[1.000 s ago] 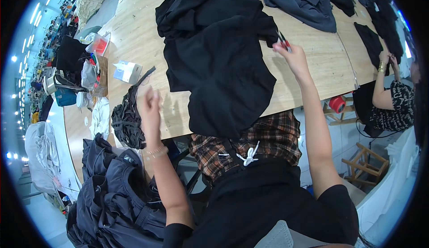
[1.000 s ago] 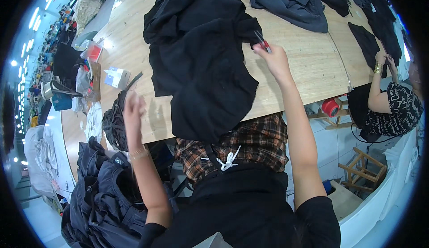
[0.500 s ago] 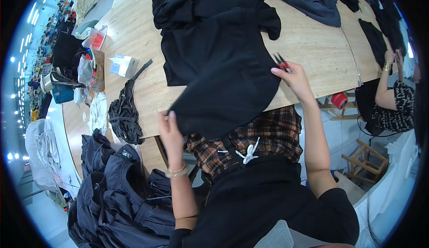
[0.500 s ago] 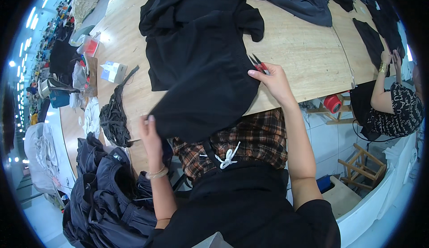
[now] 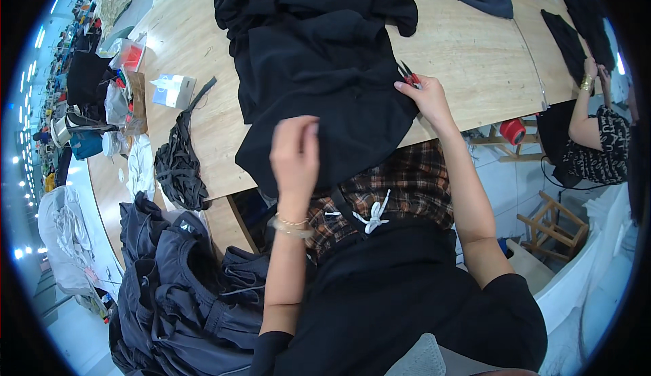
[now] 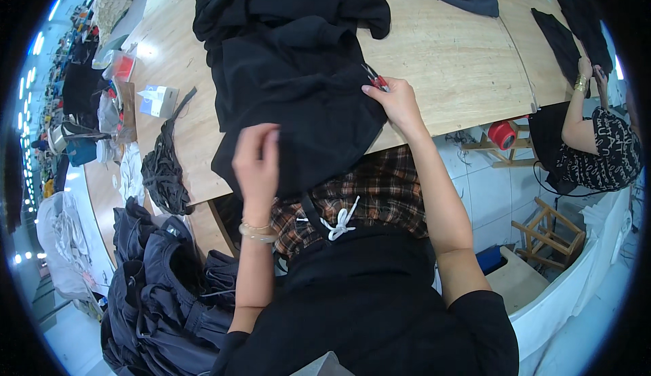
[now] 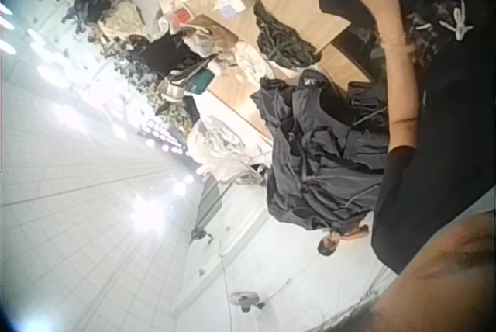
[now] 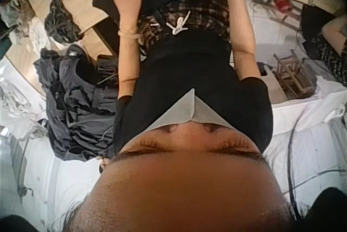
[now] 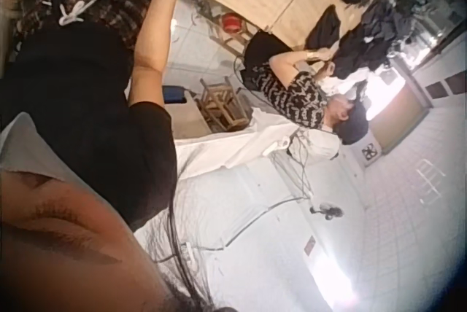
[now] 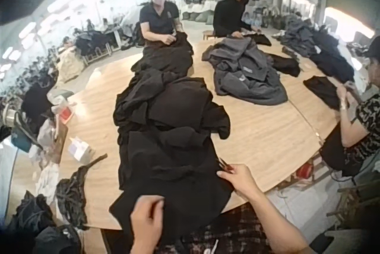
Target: The person uses small scissors to trim loose threads and excess fabric from the edges and seams of black garments. They handle the clothing items one by one, cutting small bits of thread and occasionally adjusting the fabric on the table.
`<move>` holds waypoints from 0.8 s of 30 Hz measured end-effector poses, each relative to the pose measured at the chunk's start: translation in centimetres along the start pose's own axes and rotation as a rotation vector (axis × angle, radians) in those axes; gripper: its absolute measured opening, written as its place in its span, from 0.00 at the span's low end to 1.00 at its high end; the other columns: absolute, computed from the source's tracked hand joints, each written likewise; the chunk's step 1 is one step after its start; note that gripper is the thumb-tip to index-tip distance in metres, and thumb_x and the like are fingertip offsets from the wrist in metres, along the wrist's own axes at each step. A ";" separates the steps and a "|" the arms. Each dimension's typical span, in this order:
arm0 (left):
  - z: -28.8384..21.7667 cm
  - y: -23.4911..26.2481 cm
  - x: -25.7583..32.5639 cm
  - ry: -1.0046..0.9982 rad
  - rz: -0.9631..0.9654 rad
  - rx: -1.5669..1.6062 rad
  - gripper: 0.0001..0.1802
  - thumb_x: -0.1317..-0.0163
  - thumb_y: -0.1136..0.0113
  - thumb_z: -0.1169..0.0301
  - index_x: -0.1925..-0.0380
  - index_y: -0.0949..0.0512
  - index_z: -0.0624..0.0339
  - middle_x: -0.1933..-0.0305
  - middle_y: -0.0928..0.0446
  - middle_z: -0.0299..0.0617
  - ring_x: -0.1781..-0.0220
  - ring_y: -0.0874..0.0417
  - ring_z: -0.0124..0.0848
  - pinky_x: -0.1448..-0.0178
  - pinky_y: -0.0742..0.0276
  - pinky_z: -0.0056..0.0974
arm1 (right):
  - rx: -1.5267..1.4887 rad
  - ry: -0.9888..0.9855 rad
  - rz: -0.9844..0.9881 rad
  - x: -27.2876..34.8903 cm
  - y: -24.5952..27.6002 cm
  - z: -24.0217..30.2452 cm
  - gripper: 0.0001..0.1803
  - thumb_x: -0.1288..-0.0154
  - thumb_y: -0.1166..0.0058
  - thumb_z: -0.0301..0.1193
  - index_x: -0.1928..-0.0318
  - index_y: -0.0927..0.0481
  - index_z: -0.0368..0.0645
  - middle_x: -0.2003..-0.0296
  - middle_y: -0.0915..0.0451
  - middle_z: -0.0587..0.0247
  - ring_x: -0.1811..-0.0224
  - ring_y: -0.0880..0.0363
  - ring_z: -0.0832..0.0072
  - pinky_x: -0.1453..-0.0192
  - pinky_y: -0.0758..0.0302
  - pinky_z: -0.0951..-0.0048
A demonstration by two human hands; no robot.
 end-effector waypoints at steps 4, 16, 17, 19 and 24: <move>-1.3 -6.8 2.2 0.061 0.283 0.337 0.08 0.39 0.35 0.80 0.59 0.19 0.63 0.60 0.20 0.42 0.61 0.17 0.39 0.56 0.20 0.38 | -0.020 -0.024 0.028 -0.3 -0.2 -0.5 0.15 0.37 0.32 0.33 0.59 0.13 0.31 0.70 0.13 0.65 0.68 0.20 0.83 0.61 0.24 0.75; -1.2 -10.0 3.6 -0.179 0.225 0.015 0.05 0.41 0.32 0.76 0.65 0.18 0.60 0.64 0.23 0.38 0.64 0.21 0.38 0.61 0.23 0.40 | 0.171 0.099 -0.279 2.5 2.9 2.9 0.21 0.31 0.38 0.45 0.60 0.19 0.36 0.75 0.21 0.62 0.71 0.27 0.79 0.63 0.29 0.74; -1.0 -10.0 3.5 -0.164 0.207 0.023 0.04 0.40 0.33 0.76 0.66 0.18 0.60 0.64 0.22 0.39 0.63 0.20 0.39 0.61 0.24 0.41 | 0.163 0.096 -0.351 3.3 3.7 3.6 0.22 0.30 0.39 0.46 0.60 0.19 0.36 0.75 0.22 0.61 0.71 0.28 0.78 0.63 0.29 0.73; -0.8 -10.0 3.4 -0.118 0.205 0.080 0.02 0.39 0.35 0.77 0.67 0.20 0.62 0.65 0.21 0.41 0.63 0.19 0.41 0.60 0.23 0.42 | 0.196 0.120 -0.320 5.0 4.4 5.1 0.18 0.31 0.37 0.43 0.59 0.20 0.38 0.75 0.23 0.64 0.71 0.29 0.80 0.65 0.31 0.74; -0.1 -10.0 3.3 -0.018 0.225 0.139 0.02 0.37 0.38 0.78 0.67 0.21 0.64 0.67 0.21 0.45 0.64 0.19 0.45 0.59 0.23 0.43 | 0.191 0.178 -0.111 8.8 1.8 6.3 0.14 0.38 0.30 0.34 0.62 0.21 0.38 0.75 0.22 0.65 0.72 0.25 0.78 0.65 0.29 0.74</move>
Point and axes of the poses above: each hand's wrist, its own x-axis away from the middle knuckle, its own y-axis out of the back of the hand, z = x × y, the point moved 8 cm from there along -x, towards the middle knuckle
